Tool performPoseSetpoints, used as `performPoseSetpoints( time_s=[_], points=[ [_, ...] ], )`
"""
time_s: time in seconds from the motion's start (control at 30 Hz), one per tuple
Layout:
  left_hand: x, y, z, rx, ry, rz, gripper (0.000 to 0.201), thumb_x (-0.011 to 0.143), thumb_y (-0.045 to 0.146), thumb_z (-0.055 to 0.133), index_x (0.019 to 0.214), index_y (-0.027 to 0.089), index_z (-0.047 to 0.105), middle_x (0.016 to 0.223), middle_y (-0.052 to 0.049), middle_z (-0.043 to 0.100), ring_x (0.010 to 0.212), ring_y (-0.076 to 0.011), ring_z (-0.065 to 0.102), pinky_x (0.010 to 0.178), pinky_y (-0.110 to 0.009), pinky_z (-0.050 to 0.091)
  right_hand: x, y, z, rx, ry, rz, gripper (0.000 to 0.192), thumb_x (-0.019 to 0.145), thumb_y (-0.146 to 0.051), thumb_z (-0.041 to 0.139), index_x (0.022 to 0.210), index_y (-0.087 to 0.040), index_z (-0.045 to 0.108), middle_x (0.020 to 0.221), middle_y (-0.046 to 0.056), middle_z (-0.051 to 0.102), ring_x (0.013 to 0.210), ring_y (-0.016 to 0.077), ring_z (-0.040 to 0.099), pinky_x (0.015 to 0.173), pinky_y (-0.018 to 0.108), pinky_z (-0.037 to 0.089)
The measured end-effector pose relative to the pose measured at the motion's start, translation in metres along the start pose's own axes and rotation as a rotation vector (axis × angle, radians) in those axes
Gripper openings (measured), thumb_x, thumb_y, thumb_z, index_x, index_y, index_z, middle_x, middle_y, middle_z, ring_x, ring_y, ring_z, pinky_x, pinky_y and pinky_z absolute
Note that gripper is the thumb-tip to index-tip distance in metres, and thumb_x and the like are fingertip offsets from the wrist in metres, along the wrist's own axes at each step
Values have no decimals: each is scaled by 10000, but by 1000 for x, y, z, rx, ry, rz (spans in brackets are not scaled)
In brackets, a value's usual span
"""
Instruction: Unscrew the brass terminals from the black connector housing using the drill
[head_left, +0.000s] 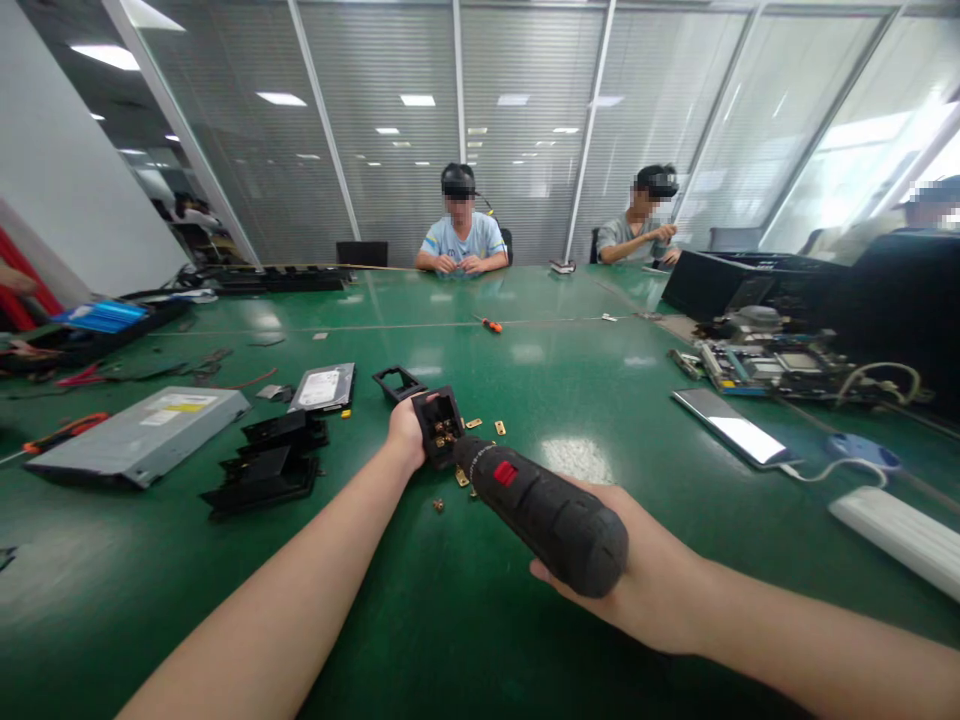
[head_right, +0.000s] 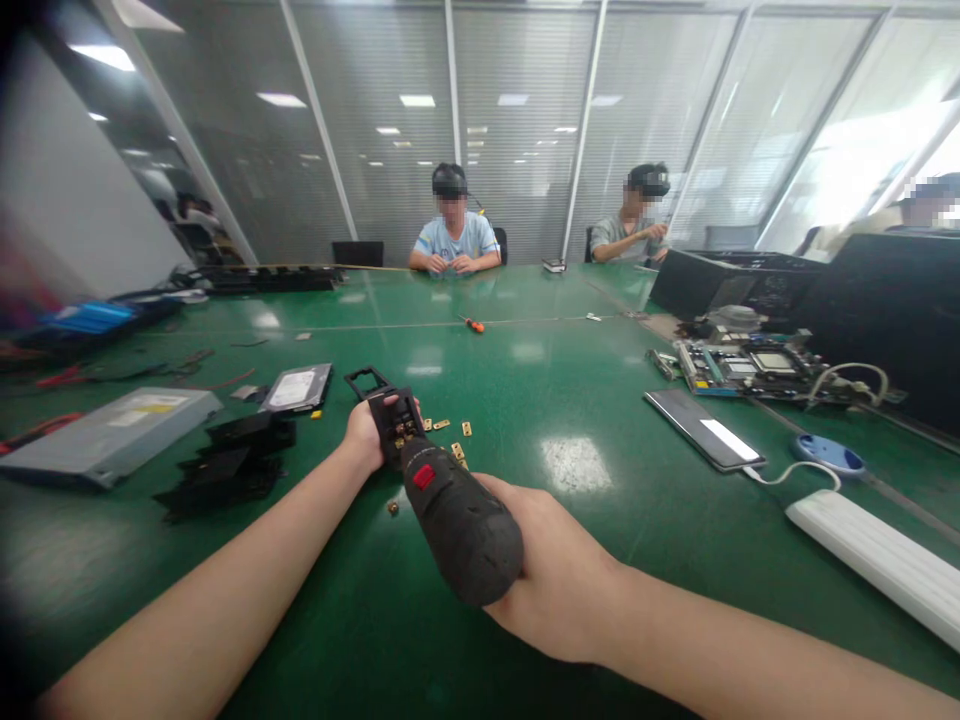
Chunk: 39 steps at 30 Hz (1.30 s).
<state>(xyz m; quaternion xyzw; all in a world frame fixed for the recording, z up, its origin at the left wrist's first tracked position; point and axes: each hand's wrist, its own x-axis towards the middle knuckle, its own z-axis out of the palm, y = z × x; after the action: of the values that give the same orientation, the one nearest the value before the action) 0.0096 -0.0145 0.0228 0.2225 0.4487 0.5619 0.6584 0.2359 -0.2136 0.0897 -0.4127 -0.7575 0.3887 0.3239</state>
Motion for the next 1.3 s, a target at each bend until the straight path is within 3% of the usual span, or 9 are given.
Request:
performPoseSetpoints(
  time_s=[0.17, 0.33, 0.47, 0.63, 0.87, 0.97, 1.13, 1.3],
  points=[
    [3, -1, -3, -5, 4, -7, 148, 766, 231, 572, 783, 144, 691, 651, -101, 706, 541, -269, 674, 520, -387, 572, 2, 5, -5, -29, 43, -21, 333, 768, -153, 688, 1096, -204, 660, 928, 38, 760, 785, 224, 690, 670, 318, 576],
    [5, -4, -3, -1, 6, 21, 109, 762, 236, 595, 744, 157, 669, 647, -89, 697, 539, -252, 665, 532, -371, 566, 3, 7, -11, -45, 43, 2, 200, 786, -227, 679, 982, -199, 653, 885, 56, 746, 754, 228, 671, 670, 358, 575],
    [6, -6, -4, -19, 5, 45, 98, 759, 244, 603, 725, 167, 654, 638, -71, 686, 521, -241, 648, 524, -371, 558, 5, 10, -13, -11, 15, 21, 307, 786, -260, 684, 1081, -178, 658, 1014, 103, 773, 881, 268, 711, 785, 422, 606],
    [7, -8, -6, -79, -20, 60, 107, 782, 253, 617, 739, 164, 660, 665, -65, 694, 552, -223, 658, 549, -348, 556, 4, 9, -13, -7, 43, 15, 315, 769, -265, 705, 1075, -215, 651, 954, 64, 749, 949, 268, 717, 878, 434, 614],
    [3, -6, -5, -116, -91, 71, 203, 847, 266, 561, 774, 140, 703, 677, -84, 699, 580, -228, 673, 588, -361, 578, -1, 14, -9, 61, 26, -10, 498, 804, -247, 706, 1285, -215, 580, 922, 35, 742, 800, 214, 720, 754, 354, 638],
    [4, -6, -5, -131, -100, 79, 204, 850, 270, 557, 771, 148, 700, 664, -77, 695, 574, -226, 670, 591, -361, 582, -2, 19, -7, 71, 65, -33, 547, 815, -261, 721, 1342, -224, 579, 969, 40, 753, 850, 223, 730, 819, 378, 645],
    [8, -8, -9, -120, -102, 95, 122, 802, 278, 629, 748, 175, 665, 637, -44, 676, 548, -219, 658, 578, -353, 571, 0, 18, -11, 19, 90, 25, 482, 782, -276, 759, 1251, -235, 657, 1032, 67, 765, 992, 281, 744, 901, 443, 638],
    [12, -10, -10, -100, -77, 104, 99, 756, 281, 663, 759, 182, 658, 631, -30, 671, 549, -230, 669, 591, -366, 578, 1, 19, -12, 5, 82, 17, 442, 796, -293, 765, 1224, -231, 674, 1029, 71, 770, 995, 284, 745, 921, 457, 633]
  ],
)
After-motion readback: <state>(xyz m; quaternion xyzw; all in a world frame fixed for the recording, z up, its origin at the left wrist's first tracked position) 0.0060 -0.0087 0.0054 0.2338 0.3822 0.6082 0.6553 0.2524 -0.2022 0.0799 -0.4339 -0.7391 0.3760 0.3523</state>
